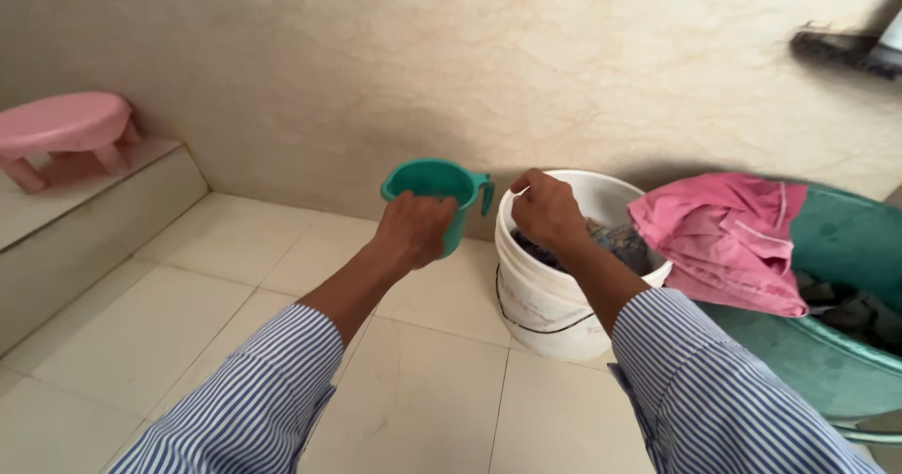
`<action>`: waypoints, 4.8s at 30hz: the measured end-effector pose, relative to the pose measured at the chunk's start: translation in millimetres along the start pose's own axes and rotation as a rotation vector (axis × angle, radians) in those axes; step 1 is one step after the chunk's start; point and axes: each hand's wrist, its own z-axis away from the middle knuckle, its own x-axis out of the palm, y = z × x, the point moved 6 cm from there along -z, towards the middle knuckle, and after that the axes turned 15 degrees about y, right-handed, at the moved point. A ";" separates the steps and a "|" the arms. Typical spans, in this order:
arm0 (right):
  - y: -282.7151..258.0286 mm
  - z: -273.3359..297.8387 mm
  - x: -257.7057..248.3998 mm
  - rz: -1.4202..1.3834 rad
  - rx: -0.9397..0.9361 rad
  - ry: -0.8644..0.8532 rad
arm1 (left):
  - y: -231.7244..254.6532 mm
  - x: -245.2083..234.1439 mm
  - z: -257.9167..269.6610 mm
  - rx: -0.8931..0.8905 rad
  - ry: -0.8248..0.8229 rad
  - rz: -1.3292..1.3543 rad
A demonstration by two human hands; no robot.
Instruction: The person washes their hands using a pink bar of soap and water from a wall-mounted tap. They then wash their hands again using a brown bar of soap. Finally, they rinse their hands using water from a green cup and place the cup on a shelf.
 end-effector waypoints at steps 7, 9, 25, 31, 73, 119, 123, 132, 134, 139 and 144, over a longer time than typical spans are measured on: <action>20.3 -23.2 -39.7 0.012 0.240 -0.076 | 37.5 -22.3 -66.8 0.088 -0.080 -0.035; 33.0 -29.7 -47.1 0.031 0.261 -0.070 | 52.0 -24.0 -83.0 0.126 -0.085 -0.040; 201.7 -51.8 29.3 -0.482 0.598 -0.211 | 156.7 92.0 -164.0 0.429 -0.154 -0.239; 255.4 -54.1 53.5 -0.396 0.692 -0.257 | 168.4 116.8 -159.9 0.489 -0.261 -0.236; 234.0 -45.3 43.4 -0.643 0.781 -0.425 | 134.0 204.9 -164.5 -1.061 -0.046 1.162; 117.8 -88.2 -440.1 0.648 -0.369 0.658 | 335.1 -88.0 -392.3 0.506 0.116 1.022; 128.7 -85.3 -448.8 0.665 -0.336 0.665 | 341.5 -76.5 -397.9 0.478 0.087 1.020; 157.2 -84.3 -472.4 0.740 -0.319 0.661 | 348.2 -66.4 -404.9 0.422 0.068 1.000; 160.5 -82.4 -475.1 0.695 -0.296 0.624 | 349.7 -65.1 -406.1 0.438 0.071 0.998; 164.0 -83.0 -480.0 0.647 -0.250 0.630 | 349.0 -64.5 -413.3 0.459 0.113 1.030; 167.8 -83.1 -484.5 0.623 -0.271 0.640 | 356.3 -62.0 -415.8 0.444 0.103 1.027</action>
